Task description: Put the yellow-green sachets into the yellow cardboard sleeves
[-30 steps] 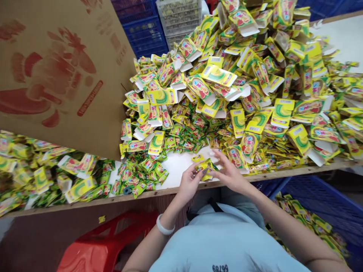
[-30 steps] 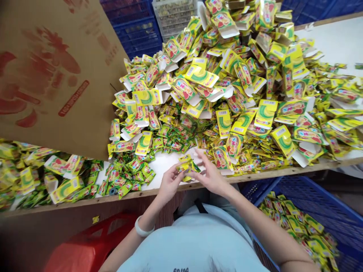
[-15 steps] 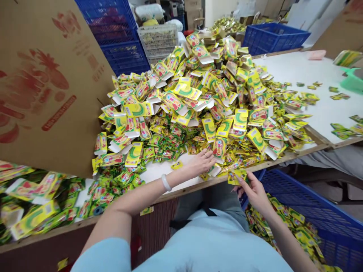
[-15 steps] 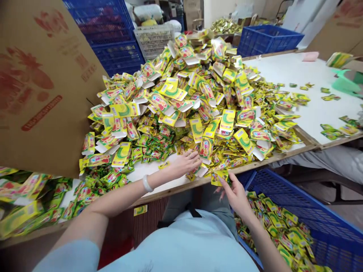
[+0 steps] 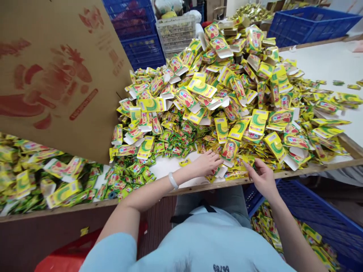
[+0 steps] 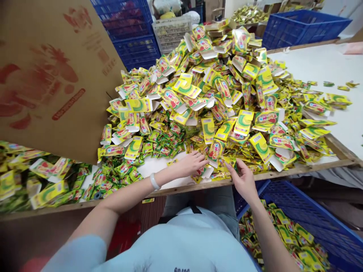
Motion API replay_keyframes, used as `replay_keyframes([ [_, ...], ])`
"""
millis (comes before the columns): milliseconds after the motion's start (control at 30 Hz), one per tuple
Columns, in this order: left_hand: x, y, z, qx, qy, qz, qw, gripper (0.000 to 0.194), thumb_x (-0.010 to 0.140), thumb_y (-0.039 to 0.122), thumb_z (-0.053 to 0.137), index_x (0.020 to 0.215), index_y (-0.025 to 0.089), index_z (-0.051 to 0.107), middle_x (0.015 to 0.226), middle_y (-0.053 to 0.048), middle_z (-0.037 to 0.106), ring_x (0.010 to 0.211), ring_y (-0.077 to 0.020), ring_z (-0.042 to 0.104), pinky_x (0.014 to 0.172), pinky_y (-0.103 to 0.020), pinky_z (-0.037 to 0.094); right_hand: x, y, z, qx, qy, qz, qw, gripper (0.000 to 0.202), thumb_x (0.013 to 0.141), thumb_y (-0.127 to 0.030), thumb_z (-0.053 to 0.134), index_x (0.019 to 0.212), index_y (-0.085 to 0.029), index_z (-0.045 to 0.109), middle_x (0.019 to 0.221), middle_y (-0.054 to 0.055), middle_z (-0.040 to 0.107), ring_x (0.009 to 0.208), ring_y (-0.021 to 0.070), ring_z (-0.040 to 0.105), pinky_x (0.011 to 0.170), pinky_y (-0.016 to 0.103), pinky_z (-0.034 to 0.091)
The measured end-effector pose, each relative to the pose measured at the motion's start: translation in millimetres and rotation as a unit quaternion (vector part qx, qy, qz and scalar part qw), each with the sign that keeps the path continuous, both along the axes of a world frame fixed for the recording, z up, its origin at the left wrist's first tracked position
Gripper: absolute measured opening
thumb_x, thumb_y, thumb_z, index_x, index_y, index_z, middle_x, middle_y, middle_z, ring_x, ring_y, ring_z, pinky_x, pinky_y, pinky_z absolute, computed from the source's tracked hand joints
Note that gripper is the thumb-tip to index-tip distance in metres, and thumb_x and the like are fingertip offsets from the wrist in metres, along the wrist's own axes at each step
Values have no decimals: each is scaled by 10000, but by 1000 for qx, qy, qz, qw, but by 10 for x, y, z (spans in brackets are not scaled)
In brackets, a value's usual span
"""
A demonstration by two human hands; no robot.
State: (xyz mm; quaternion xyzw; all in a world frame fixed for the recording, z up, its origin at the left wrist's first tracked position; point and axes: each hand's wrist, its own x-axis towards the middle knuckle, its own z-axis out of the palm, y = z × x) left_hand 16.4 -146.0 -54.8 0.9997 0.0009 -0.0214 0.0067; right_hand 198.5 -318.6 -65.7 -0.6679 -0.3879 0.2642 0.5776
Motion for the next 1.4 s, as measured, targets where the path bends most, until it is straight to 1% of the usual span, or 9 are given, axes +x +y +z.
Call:
replay_keyframes([
  [133,-34,82,82,-62,41,72,995,381,720,220,779,1035,110,595,1074,-168,630,1023,-310,580,867,-391,440,4,-113,-145,2,67,-13,998,416,772,-539,768,732,-224,499,584,-63,473,480,101,447,422,223,381],
  [233,-229,88,101,-248,-20,145,958,274,747,163,681,986,154,548,1083,-125,621,973,-258,597,838,-358,463,-10,-189,-185,12,151,-6,988,428,743,-507,809,741,-224,487,541,-78,489,408,95,468,378,220,403],
  [433,-440,-294,43,-713,-191,255,624,437,791,384,697,1098,189,454,847,3,632,746,-170,642,735,-316,513,-264,128,221,88,222,51,970,341,787,-428,795,978,-235,588,778,-24,668,436,95,544,366,218,435],
  [533,-432,-511,56,-763,-211,266,551,560,681,334,822,1079,189,456,776,37,608,671,-134,607,697,-285,508,-463,399,388,117,147,126,974,245,844,-366,747,1014,-245,619,788,-22,673,458,92,550,407,216,444],
  [733,-565,-581,208,-738,-175,287,585,686,680,194,789,1223,218,370,863,39,592,732,-124,598,680,-258,486,-440,590,572,60,-148,346,924,153,947,-225,601,1058,-222,707,938,52,702,866,174,667,763,283,534],
  [900,-630,-624,189,-712,-132,296,623,698,705,122,730,1257,218,313,912,31,565,740,-111,573,641,-230,460,-426,533,663,2,-256,425,868,193,945,-125,547,1015,-203,708,935,63,657,866,182,637,781,294,519],
  [1133,-678,-711,38,-740,-129,248,612,762,723,122,709,1308,224,231,914,25,582,725,-111,585,618,-223,462,-634,398,536,30,-194,447,873,207,956,-111,506,1122,-202,589,1081,90,629,1020,193,620,888,337,540],
  [1267,-745,-768,68,-712,-151,258,635,761,762,122,690,1336,243,205,943,15,585,795,-123,602,689,-242,484,-608,341,459,22,-140,433,890,157,967,-162,548,1116,-211,559,1047,71,646,950,167,651,820,296,576],
  [1400,-775,-830,99,-649,-191,282,681,738,785,113,664,1330,235,182,945,-4,596,867,-158,622,774,-290,492,-618,242,460,93,-261,371,886,200,978,-121,503,1126,-198,614,1074,103,634,984,177,642,826,300,578],
])
